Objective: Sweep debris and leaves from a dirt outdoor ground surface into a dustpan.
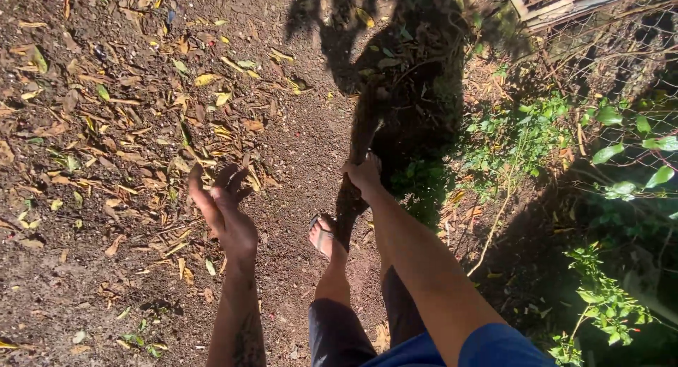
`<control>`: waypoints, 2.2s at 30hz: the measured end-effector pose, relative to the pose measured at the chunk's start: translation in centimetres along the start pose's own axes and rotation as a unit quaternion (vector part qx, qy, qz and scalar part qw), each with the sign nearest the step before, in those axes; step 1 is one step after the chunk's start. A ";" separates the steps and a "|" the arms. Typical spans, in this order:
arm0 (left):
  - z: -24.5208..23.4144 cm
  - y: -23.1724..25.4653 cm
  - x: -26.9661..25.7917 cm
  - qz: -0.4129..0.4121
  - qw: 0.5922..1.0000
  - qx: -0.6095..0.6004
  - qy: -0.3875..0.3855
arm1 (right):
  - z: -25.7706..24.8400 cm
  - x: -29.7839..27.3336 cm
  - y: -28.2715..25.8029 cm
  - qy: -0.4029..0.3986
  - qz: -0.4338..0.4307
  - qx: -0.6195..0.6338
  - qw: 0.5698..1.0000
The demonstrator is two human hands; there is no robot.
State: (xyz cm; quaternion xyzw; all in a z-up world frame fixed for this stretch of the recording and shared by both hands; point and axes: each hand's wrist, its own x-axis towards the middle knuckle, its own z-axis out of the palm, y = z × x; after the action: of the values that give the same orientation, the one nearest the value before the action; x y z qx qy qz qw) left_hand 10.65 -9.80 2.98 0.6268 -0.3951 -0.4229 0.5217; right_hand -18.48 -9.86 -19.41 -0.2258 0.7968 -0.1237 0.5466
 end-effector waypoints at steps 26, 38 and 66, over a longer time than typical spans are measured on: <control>18.9 1.7 4.8 -0.017 0.995 -0.037 -0.096 | -18.3 -4.8 -5.5 -0.021 -0.179 -0.112 0.977; 23.8 2.2 8.3 -0.043 0.993 0.045 -0.103 | -28.5 10.9 -9.2 0.075 0.042 -0.178 0.980; 37.3 4.6 13.6 -0.036 0.990 -0.005 -0.137 | -31.7 9.7 -13.5 -0.013 0.064 -0.143 0.988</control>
State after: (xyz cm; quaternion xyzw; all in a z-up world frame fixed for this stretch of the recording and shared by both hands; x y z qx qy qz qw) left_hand -20.28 -35.17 2.29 0.5736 -0.4381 -0.5254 0.4506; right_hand -47.78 -27.93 -9.56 -0.2520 0.8118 0.0292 0.5260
